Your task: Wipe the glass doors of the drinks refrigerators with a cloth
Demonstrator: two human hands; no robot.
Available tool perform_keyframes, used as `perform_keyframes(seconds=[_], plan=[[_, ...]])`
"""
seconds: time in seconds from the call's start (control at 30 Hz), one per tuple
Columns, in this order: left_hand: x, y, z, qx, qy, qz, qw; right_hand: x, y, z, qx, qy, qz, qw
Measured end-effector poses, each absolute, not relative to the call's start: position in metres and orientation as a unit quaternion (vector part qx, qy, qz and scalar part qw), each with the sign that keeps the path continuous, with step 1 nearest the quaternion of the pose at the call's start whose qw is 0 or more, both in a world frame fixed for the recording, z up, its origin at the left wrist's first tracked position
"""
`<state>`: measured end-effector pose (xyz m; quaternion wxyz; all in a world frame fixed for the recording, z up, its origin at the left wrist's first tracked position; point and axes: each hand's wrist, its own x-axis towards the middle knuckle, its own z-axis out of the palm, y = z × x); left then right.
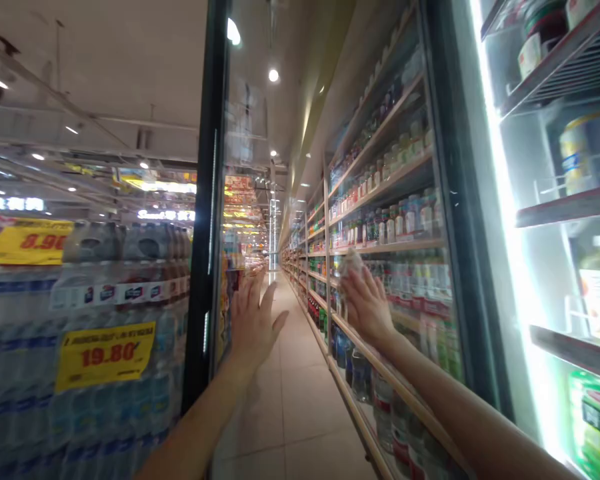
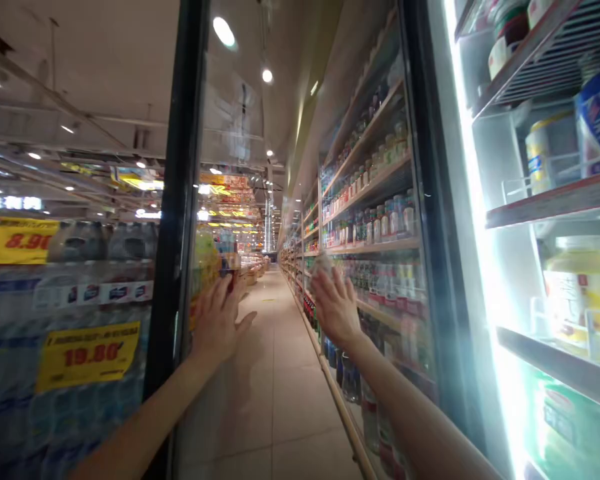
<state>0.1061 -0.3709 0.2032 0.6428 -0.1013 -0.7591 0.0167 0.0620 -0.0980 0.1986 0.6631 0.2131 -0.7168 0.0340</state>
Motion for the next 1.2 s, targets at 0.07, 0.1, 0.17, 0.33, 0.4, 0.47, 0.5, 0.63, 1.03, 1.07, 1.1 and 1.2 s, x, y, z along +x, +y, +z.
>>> perform_keyframes(seconds=[0.07, 0.1, 0.17, 0.33, 0.4, 0.47, 0.5, 0.63, 1.03, 1.07, 1.1, 1.2], plan=[[0.106, -0.376, 0.212, -0.086, -0.762, 0.013, 0.642, 0.065, -0.109, 0.197, 0.255, -0.715, -0.009, 0.651], [0.105, -0.378, 0.216, -0.076, -0.764, 0.012, 0.64, 0.065, -0.11, 0.197, 0.239, -0.713, -0.002, 0.659], [0.105, -0.383, 0.221, -0.067, -0.772, 0.014, 0.632, 0.064, -0.109, 0.2, 0.153, -0.706, 0.06, 0.689], [0.106, -0.388, 0.223, -0.065, -0.785, 0.018, 0.615, 0.063, -0.14, 0.2, 0.137, -0.695, 0.099, 0.699], [0.11, -0.39, 0.224, -0.074, -0.787, 0.019, 0.612, 0.066, -0.159, 0.198, 0.27, -0.701, 0.006, 0.66], [0.117, -0.395, 0.224, -0.085, -0.789, 0.029, 0.607, 0.067, -0.171, 0.202, 0.321, -0.692, -0.032, 0.646], [0.121, -0.397, 0.225, -0.091, -0.791, 0.038, 0.604, 0.067, -0.175, 0.208, 0.297, -0.691, -0.012, 0.659], [0.141, -0.407, 0.223, -0.101, -0.788, 0.071, 0.603, 0.064, -0.198, 0.233, 0.14, -0.679, 0.136, 0.708], [0.166, -0.477, 0.231, -0.054, -0.728, 0.059, 0.681, 0.069, -0.253, 0.313, 0.201, -0.675, 0.117, 0.7], [0.166, -0.475, 0.234, -0.058, -0.726, 0.055, 0.683, 0.072, -0.262, 0.306, 0.262, -0.673, 0.064, 0.689], [0.167, -0.472, 0.237, -0.066, -0.723, 0.053, 0.686, 0.074, -0.272, 0.297, 0.332, -0.664, 0.0, 0.67], [0.168, -0.465, 0.245, -0.092, -0.709, 0.06, 0.696, 0.079, -0.29, 0.28, 0.468, -0.633, -0.131, 0.603]])
